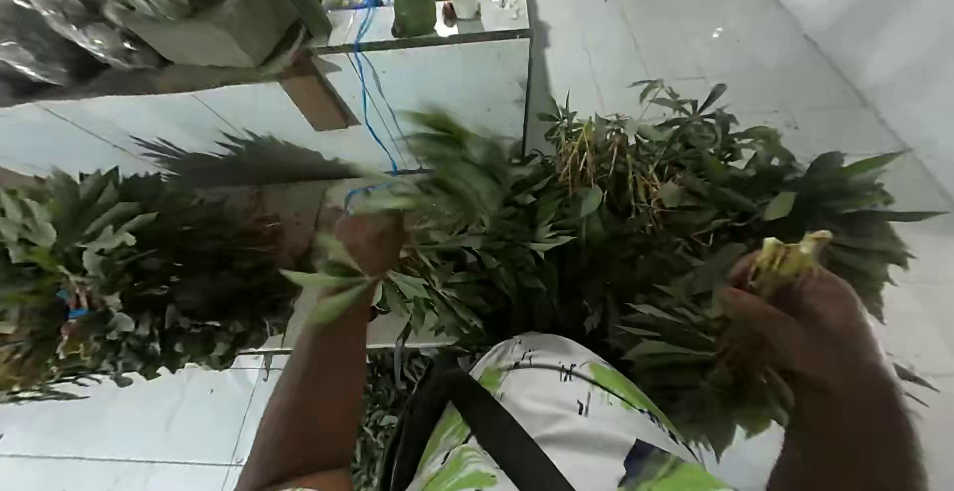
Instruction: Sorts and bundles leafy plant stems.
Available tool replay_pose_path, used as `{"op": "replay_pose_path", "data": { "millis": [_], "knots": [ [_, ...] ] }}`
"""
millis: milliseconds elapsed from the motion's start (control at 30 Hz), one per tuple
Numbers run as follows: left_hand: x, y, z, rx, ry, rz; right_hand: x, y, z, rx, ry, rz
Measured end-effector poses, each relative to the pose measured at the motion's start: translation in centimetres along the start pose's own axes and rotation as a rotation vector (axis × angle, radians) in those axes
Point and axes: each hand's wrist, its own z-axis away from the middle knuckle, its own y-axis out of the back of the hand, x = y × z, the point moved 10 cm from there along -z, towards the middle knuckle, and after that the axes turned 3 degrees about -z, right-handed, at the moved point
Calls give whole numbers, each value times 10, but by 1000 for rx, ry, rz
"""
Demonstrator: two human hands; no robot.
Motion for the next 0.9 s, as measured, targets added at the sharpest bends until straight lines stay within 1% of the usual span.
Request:
{"op": "replay_pose_path", "data": {
  "millis": [33, 67, 100, 133, 167, 233, 300, 400, 467, 567, 667, 800, 900],
  "knots": [
    [-8, -21, -2, -149, 37, -123, -3, -4, -3, -10, 0, 30],
    [-13, -31, -5, -238, 52, -93, -7, -7, -5, -11, -4, 52],
    [-14, -29, -7, -248, 52, -8, -11, -11, -8, -15, -5, 66],
    [-13, -21, -8, -210, 55, 82, -15, -14, -11, -22, -5, 76],
    [-9, -8, -8, -137, 49, 174, -20, -17, -13, -33, -3, 89],
    [0, 14, -5, -13, 34, 340, -35, -27, -21, -55, 46, 109],
    [14, 32, -4, 44, 5, 429, -53, -42, -30, -93, 145, 145],
    [36, 52, 2, 94, 15, 475, -84, -69, -42, -156, 328, 231],
    [52, 60, 4, 107, -31, 462, -105, -90, -50, -177, 420, 297],
    [83, 68, 6, 71, -175, 404, -134, -123, -60, -207, 496, 400],
    [110, 71, 12, 48, -292, 343, -150, -159, -73, -243, 604, 538],
    [131, 80, 20, 136, -368, 118, -145, -192, -94, -301, 563, 731],
    [140, 74, 25, 141, -436, 55, -146, -200, -101, -300, 553, 736]
  ]
}}
